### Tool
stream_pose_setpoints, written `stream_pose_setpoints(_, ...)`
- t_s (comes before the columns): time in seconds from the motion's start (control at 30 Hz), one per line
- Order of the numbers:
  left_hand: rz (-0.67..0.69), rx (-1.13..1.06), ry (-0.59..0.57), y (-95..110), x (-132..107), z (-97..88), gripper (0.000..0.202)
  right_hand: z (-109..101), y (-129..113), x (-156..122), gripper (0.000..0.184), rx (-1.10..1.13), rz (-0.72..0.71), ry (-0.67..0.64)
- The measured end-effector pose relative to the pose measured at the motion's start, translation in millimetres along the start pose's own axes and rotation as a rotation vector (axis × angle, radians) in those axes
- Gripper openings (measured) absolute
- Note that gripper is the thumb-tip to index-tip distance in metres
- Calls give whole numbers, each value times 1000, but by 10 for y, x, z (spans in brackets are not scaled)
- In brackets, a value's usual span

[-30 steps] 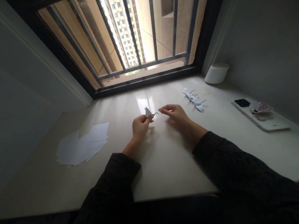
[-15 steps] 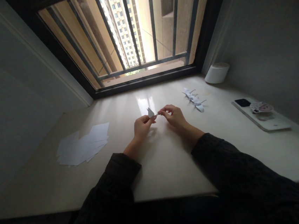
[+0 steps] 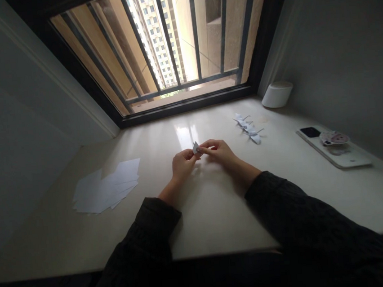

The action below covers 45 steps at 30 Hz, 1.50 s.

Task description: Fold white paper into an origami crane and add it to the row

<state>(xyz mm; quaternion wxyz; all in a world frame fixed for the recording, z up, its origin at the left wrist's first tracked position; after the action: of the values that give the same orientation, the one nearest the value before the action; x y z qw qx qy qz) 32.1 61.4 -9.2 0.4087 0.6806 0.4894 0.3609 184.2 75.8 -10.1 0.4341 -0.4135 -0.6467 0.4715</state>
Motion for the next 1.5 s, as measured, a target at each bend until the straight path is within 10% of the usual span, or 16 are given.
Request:
stream_pose_setpoints(0.97, 151, -225, 218, 67, 9, -172, 25, 153, -13, -54, 43, 78, 43, -136)
stream_pose_setpoints(1.5, 9, -301, 327, -32, -46, -186, 31, 93, -34, -67, 38, 222, 91, -34)
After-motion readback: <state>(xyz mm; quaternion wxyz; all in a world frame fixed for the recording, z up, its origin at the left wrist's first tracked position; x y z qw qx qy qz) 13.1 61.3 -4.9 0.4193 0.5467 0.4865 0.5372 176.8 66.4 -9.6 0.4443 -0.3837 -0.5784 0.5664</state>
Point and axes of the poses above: each hand's wrist, its own x-axis towards the middle knuckle, its own z-axis out of the palm, y = z × x, the point moved 6 cm from there along x, towards the middle knuckle, and after that the axes turned 11 degrees about -y, right-handed, at the moved point
